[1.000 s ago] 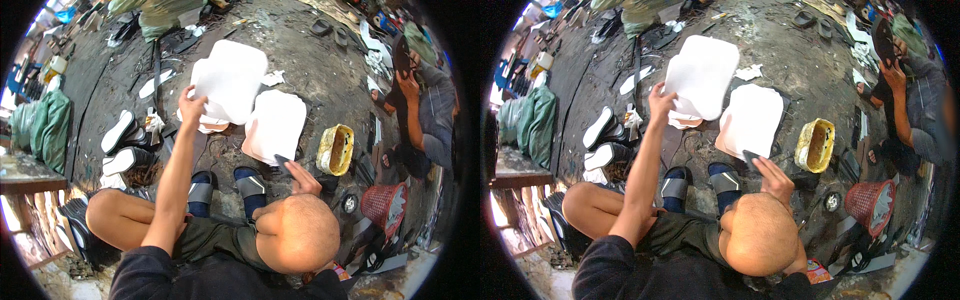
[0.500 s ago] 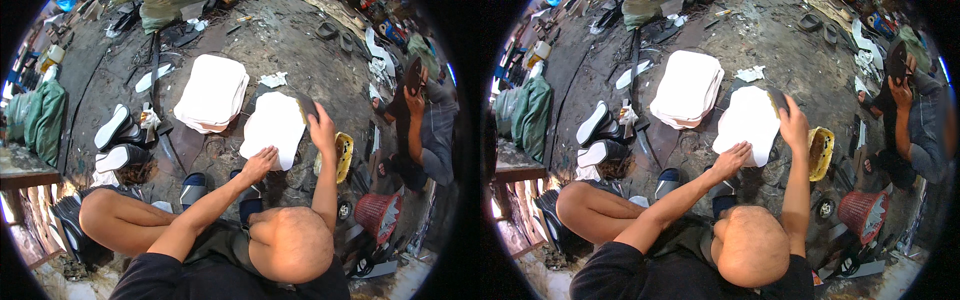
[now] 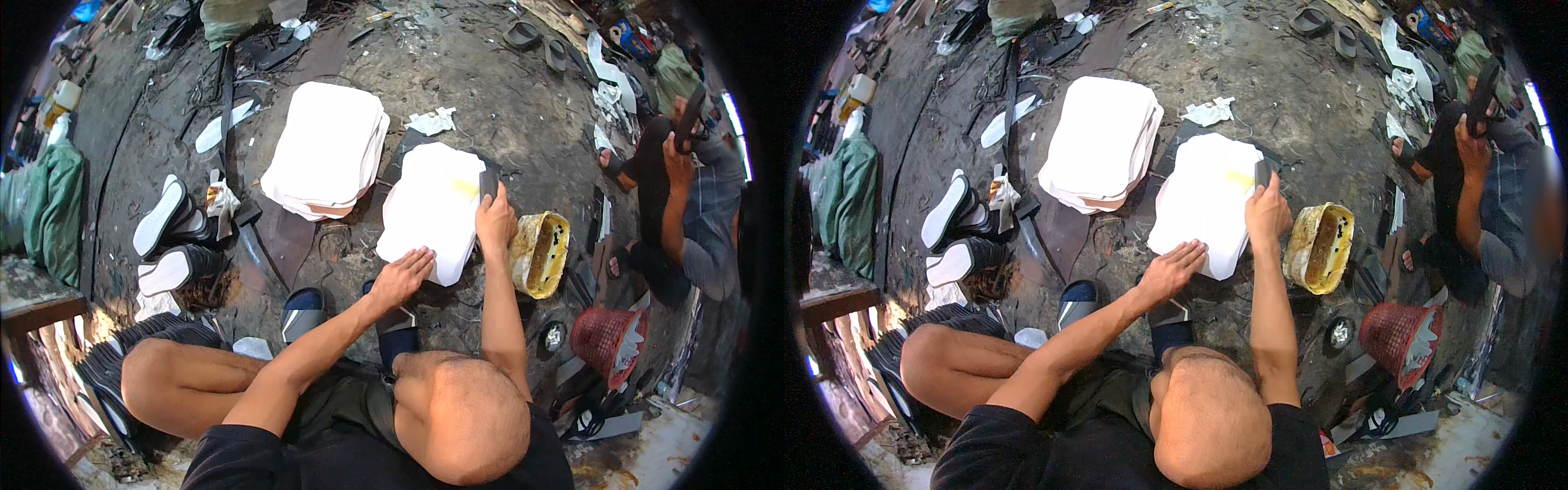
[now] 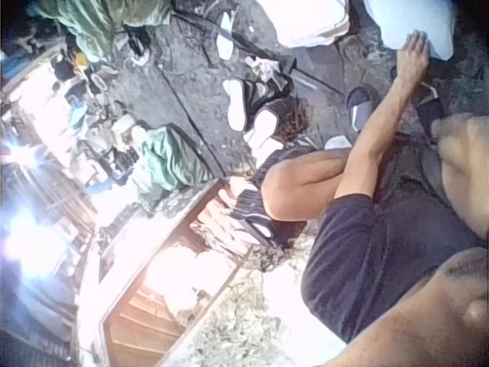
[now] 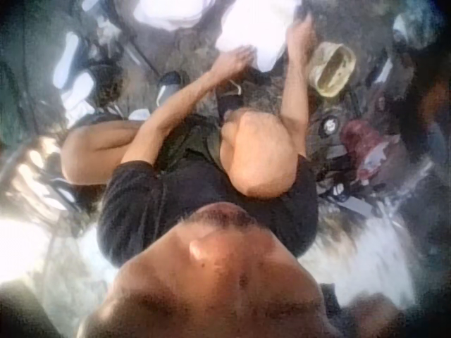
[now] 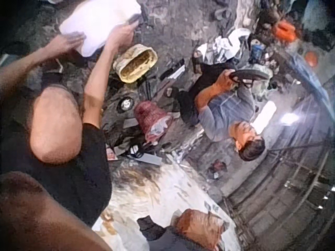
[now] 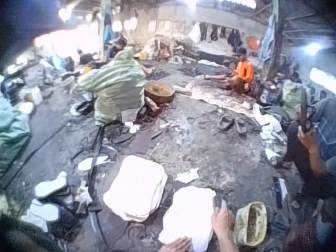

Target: The person sits on the ground and applies glue from a yellow container to white shoe insoles using a brush. They work on one insole at a time, spreading the adhesive and stacking the treated insoles into a pile.

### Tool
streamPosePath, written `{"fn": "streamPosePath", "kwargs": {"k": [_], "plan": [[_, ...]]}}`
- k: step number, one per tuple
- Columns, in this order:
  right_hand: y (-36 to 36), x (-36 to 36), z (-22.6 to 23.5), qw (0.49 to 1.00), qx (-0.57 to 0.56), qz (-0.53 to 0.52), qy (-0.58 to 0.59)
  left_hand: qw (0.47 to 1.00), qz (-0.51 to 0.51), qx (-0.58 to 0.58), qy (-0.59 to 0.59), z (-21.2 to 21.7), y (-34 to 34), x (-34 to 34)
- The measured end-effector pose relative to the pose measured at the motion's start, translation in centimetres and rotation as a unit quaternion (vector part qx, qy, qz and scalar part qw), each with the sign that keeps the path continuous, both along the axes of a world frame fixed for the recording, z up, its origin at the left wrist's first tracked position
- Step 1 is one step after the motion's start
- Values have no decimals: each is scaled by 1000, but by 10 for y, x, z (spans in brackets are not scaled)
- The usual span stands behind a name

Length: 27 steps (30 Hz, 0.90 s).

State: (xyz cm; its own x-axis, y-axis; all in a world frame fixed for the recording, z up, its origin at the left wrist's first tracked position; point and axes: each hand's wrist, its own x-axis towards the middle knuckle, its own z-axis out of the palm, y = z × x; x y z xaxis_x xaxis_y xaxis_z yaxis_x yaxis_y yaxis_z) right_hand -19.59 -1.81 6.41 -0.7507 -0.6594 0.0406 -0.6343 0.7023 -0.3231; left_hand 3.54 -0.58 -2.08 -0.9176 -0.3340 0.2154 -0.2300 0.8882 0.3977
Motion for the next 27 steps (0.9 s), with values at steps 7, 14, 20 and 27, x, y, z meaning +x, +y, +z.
{"fn": "streamPosePath", "kwargs": {"k": [7,14,20,27], "plan": [[-74,11,-27,996,27,76,32,1000,-12,10,-18,3,-8,7],[-126,34,-31,806,186,561,-17,1000,-6,-10,-8,-7,-2,7],[-81,47,-20,819,-55,560,-116,997,-56,-14,-47,-7,-21,-10],[-95,-24,-29,950,36,306,46,995,-54,69,-50,13,-44,-31]]}}
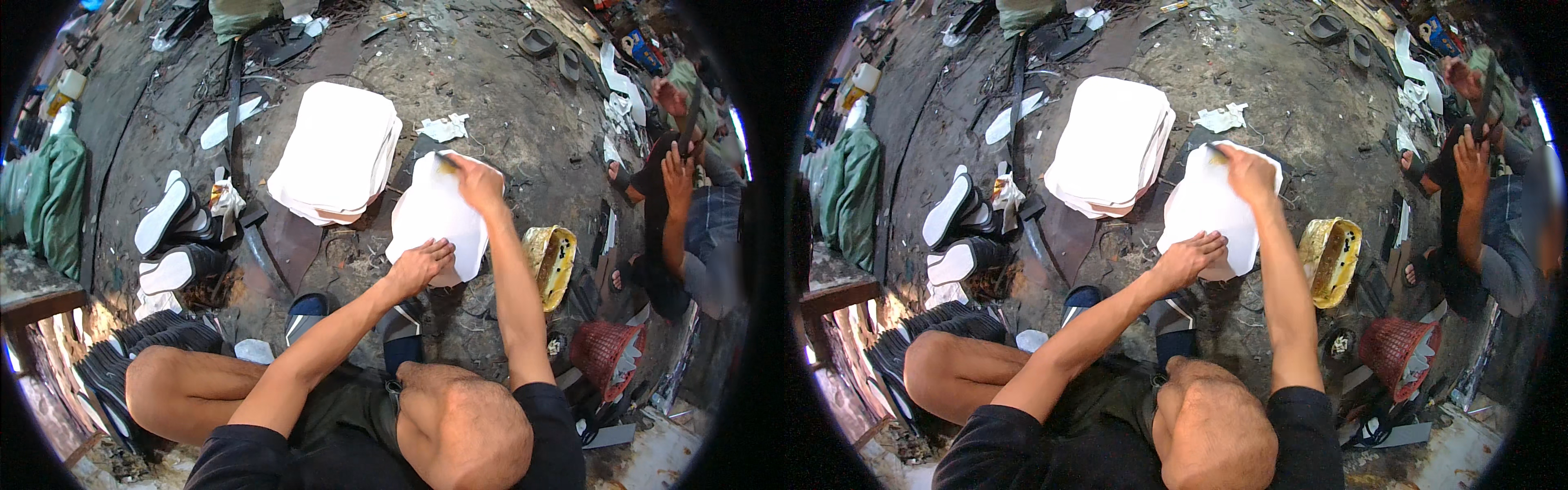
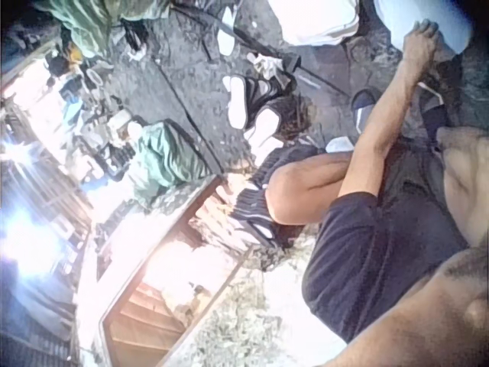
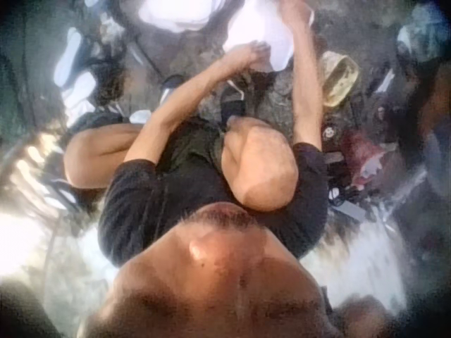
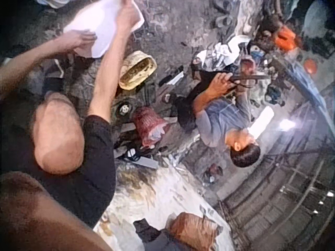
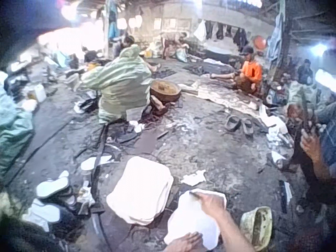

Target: The person sits on the ground and applies glue from a yellow container to white shoe insoles using a brush. They work on one insole at a time, spreading the adhesive and stacking the treated insoles into a pile.

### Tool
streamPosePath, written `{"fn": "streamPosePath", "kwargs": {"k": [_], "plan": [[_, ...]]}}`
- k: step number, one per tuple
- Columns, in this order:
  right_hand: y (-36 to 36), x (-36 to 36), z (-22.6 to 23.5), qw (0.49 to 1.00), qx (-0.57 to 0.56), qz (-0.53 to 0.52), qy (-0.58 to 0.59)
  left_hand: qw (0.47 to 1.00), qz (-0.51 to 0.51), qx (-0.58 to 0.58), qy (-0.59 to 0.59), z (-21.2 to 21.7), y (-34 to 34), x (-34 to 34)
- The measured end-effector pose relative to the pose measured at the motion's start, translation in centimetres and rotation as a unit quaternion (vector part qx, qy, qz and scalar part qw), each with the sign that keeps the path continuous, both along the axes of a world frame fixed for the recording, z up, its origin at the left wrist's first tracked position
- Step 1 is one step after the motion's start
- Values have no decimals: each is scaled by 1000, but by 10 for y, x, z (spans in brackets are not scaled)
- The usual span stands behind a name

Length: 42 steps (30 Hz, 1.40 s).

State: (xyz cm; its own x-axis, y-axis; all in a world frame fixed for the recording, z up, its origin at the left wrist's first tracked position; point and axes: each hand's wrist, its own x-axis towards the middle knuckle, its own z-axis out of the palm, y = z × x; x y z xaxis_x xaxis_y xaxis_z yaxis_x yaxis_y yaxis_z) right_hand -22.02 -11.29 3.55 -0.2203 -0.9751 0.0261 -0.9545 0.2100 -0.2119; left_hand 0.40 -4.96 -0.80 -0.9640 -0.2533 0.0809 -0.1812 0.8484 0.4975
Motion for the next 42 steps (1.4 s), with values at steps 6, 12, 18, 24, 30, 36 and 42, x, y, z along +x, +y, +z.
{"fn": "streamPosePath", "kwargs": {"k": [6,12,18,24,30,36,42], "plan": [[19,29,24,984,-32,-100,-147,999,37,-19,-13,-6,25,15],[-15,20,-17,978,-44,-195,-52,998,53,10,27,-13,26,15],[-26,35,-8,973,92,180,-112,999,48,18,14,-8,30,12],[14,55,-3,943,-10,186,-276,997,51,64,-17,-1,14,7],[5,-3,-2,999,29,40,-10,997,25,75,-14,13,5,-6],[72,106,6,976,-22,194,-101,988,149,-36,24,-18,67,11],[141,147,-2,967,-28,251,-42,983,65,134,108,-43,134,19]]}}
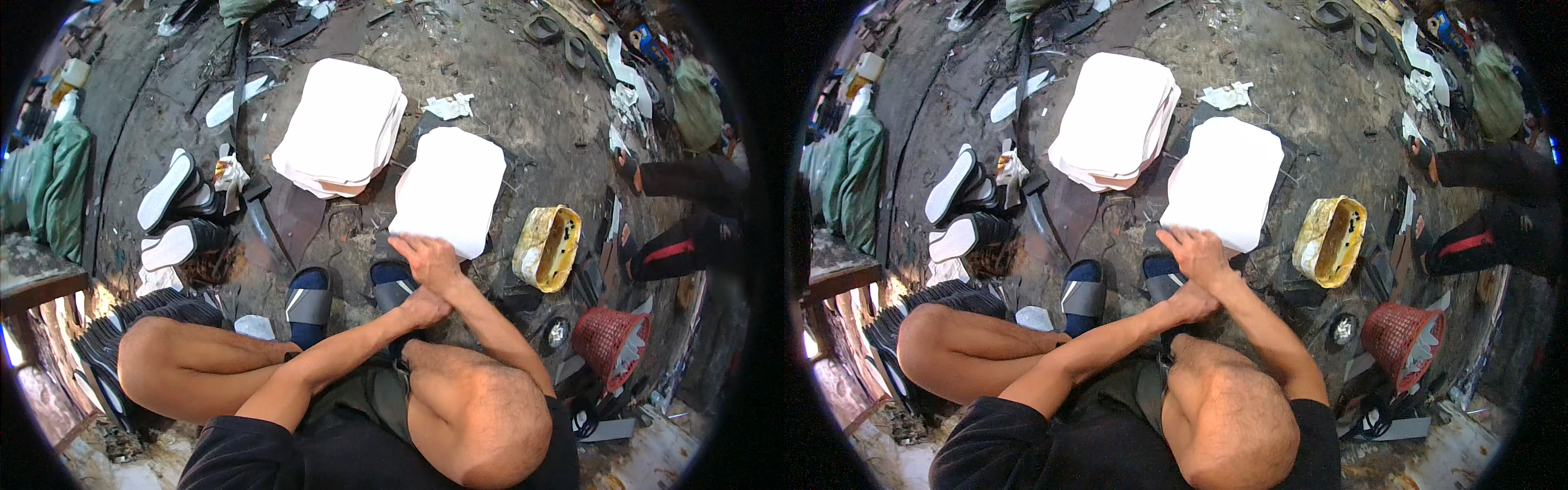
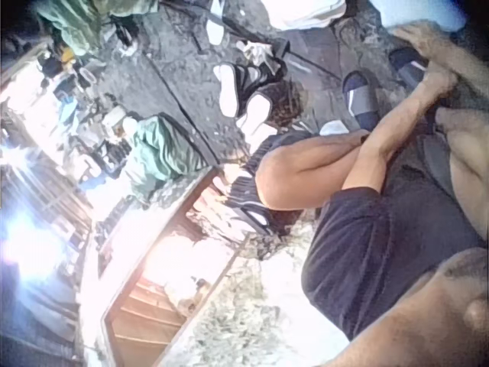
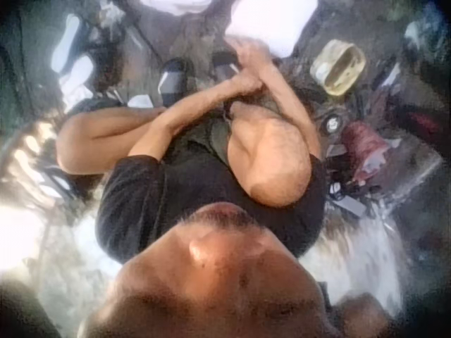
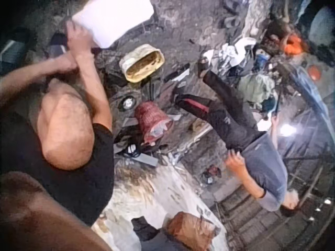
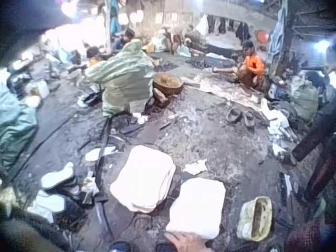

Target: The person sits on the ground and applies glue from a yellow container to white shoe insoles using a brush. They work on one insole at a time, spreading the adhesive and stacking the treated insoles into a pile.

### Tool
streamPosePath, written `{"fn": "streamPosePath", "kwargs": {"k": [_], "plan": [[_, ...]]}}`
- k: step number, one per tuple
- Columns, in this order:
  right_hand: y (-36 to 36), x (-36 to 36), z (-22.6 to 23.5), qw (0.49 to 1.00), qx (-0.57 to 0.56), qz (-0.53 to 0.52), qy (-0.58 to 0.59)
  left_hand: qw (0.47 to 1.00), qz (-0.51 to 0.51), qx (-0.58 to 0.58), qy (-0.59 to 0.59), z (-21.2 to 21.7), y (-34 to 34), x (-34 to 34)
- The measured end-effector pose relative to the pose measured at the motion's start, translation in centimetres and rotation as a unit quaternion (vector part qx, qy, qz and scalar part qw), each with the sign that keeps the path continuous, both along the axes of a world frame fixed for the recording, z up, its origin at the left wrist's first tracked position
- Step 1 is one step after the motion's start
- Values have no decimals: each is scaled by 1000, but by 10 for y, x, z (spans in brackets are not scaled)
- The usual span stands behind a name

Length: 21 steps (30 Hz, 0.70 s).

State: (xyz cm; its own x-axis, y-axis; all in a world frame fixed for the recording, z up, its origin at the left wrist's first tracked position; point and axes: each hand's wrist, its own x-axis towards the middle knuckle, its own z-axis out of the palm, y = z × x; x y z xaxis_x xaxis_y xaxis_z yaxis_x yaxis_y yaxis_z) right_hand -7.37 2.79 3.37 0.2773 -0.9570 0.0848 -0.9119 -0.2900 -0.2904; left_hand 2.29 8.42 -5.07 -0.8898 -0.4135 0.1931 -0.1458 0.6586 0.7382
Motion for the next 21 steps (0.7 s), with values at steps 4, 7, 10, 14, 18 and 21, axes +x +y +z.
{"fn": "streamPosePath", "kwargs": {"k": [4,7,10,14,18,21], "plan": [[1,-32,65,887,48,-221,-402,962,-153,38,-223,53,-29,-26],[-31,-91,128,919,-100,-213,-318,988,51,-140,-45,70,-68,-35],[-82,-134,138,932,-101,-190,-293,990,58,-90,-96,46,-88,-32],[-120,-163,62,973,8,-58,-222,984,34,-74,-156,52,-75,-29],[-159,-179,12,992,66,-61,-87,988,40,-72,-128,48,-77,-25],[-179,-181,12,988,113,-107,2,991,44,-66,-108,47,-81,-25]]}}
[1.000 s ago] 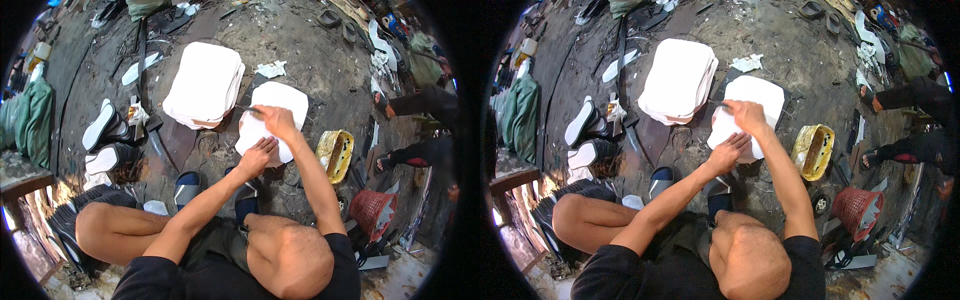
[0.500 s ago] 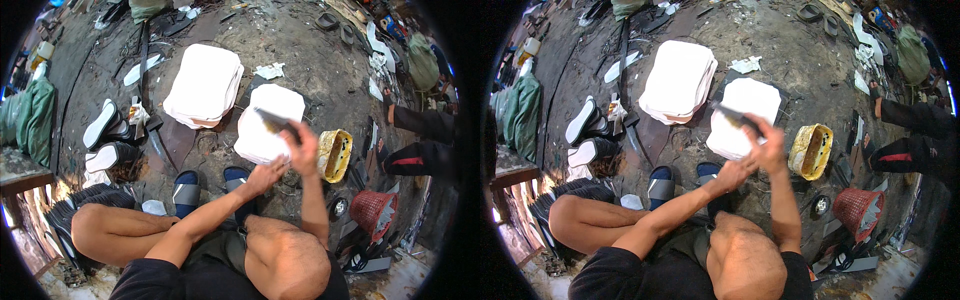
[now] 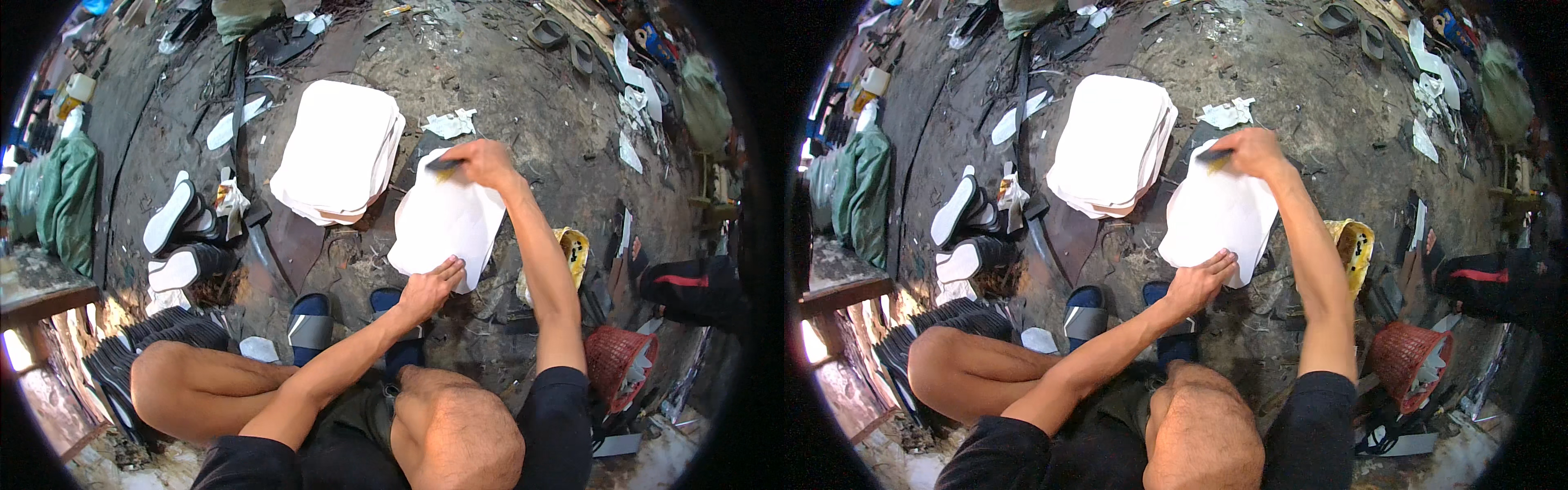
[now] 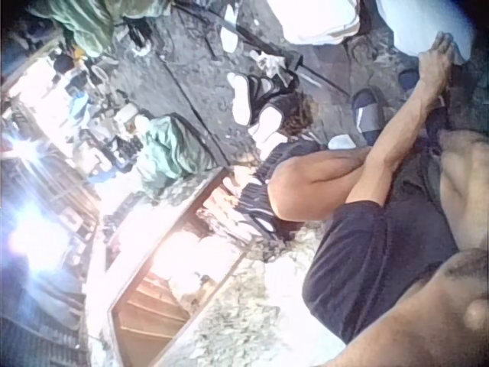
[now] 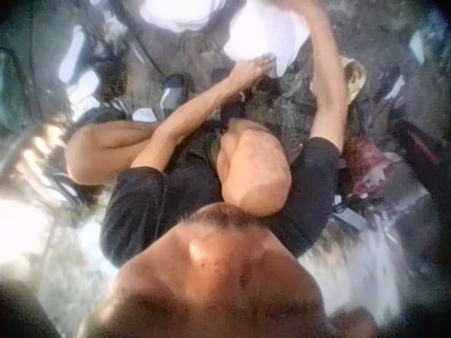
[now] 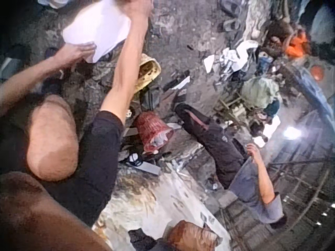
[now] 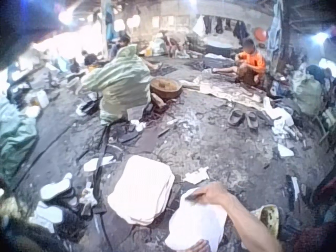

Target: The person sits on the ground and applies glue from a yellow container to white shoe insoles using a brush. They work on one insole at a time, spreading the adhesive and stacking the treated insoles into a pile.

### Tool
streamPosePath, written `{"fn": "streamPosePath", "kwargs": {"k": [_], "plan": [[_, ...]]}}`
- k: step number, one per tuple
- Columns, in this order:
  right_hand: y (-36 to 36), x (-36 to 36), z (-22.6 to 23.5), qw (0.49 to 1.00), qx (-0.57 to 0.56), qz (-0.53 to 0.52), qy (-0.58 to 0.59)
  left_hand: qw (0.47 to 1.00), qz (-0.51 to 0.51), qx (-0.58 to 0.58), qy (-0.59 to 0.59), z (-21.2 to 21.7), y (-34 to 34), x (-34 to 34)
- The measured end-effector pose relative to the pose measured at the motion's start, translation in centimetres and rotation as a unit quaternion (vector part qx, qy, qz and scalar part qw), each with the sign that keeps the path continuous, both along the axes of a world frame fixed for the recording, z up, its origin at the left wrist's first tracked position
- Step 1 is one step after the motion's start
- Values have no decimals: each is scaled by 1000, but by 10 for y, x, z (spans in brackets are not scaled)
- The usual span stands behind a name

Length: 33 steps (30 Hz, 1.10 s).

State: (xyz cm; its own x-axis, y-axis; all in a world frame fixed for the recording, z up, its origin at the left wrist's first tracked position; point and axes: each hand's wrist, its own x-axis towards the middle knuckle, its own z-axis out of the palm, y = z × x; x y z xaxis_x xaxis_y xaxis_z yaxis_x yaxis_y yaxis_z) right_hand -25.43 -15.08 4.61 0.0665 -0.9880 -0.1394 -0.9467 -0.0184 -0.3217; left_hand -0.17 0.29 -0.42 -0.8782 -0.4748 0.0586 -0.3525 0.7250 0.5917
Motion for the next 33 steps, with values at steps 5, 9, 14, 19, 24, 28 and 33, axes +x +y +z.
{"fn": "streamPosePath", "kwargs": {"k": [5,9,14,19,24,28,33], "plan": [[-12,-7,2,996,-13,91,8,1000,4,-6,30,-6,0,-3],[23,4,-1,978,5,204,-43,999,15,6,31,-8,0,1],[79,-46,32,987,95,-117,49,999,16,-3,34,2,-3,0],[199,-45,-3,971,91,-186,-116,1000,-1,-2,24,4,-5,-3],[191,-28,61,979,-96,-165,-69,1000,-19,-7,15,20,-20,-12],[135,10,75,969,-53,-240,-33,999,-17,-11,-33,14,-37,-3],[177,33,-5,944,-68,-323,14,1000,4,20,17,6,-33,-5]]}}
